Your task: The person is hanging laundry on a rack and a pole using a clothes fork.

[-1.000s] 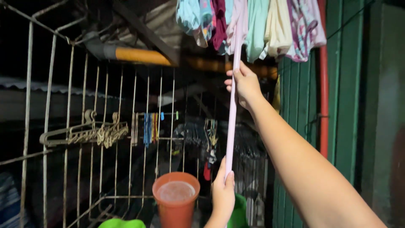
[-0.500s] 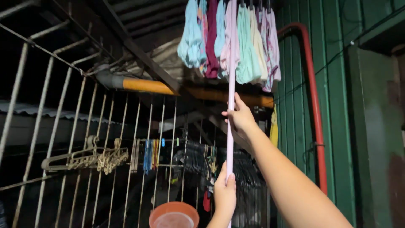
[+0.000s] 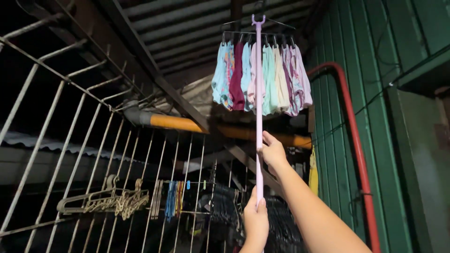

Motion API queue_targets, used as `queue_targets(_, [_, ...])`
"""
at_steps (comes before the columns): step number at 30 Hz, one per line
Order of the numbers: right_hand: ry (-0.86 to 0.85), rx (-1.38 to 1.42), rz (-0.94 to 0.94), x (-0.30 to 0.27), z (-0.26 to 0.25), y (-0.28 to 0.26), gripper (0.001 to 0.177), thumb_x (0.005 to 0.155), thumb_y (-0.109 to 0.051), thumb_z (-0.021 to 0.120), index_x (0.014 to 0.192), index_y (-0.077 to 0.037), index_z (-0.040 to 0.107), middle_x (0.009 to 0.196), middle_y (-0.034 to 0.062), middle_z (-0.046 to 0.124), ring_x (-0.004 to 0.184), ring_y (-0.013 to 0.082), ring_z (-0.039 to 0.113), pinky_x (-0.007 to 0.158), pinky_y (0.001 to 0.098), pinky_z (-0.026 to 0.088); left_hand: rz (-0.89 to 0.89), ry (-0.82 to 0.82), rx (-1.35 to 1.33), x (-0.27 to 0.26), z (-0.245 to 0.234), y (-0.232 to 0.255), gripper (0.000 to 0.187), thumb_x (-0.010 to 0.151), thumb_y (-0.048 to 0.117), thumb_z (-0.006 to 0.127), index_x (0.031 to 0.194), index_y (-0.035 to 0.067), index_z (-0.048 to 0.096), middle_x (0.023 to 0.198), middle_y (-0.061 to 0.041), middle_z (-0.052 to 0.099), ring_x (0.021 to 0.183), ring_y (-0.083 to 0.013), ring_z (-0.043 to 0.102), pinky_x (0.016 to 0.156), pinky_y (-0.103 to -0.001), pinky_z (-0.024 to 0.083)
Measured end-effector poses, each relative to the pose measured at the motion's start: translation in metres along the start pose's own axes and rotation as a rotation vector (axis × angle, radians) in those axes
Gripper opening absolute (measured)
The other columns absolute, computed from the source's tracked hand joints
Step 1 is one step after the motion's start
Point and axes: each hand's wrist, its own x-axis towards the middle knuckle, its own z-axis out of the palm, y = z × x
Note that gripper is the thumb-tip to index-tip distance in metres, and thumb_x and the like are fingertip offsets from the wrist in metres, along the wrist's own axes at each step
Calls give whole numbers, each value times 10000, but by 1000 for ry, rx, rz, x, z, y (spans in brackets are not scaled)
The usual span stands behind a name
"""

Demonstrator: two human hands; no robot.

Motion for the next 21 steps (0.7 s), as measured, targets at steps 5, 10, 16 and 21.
queue_targets(5, [73,41,34,-3,5,-20,804,771,209,574,1528,-16,422,1304,127,684,922,185,675,781,305,551,185,23,97,7,3,13,464,966,60,574,1431,68,564,1298,-100,731,1087,-130,710,947,-274,513])
queue_targets(10, [32,30,16,-6,7,-40,750,874,138,568,1559,-144,449,1028,79,672,730,179,645,579,348,561,98,-43,102,10,3,58,489,956,74,551,1443,120,555,1243,-91,769,955,-165,718,873,-291,547])
queue_targets(16, [45,9,5,18,2,-60,730,927,106,528,1577,-204,409,1074,100,661,707,202,648,548,344,568,70,-13,162,22,21,89,492,957,120,571,1443,201,558,1229,-107,751,960,-178,741,867,-305,553])
queue_targets(21, [44,-54,21,33,-5,-92,709,941,60,547,1568,-243,410,1080,54,668,723,183,659,567,369,576,166,-10,185,43,36,96,493,951,112,602,1436,193,572,1223,-154,738,1068,-233,742,925,-332,541])
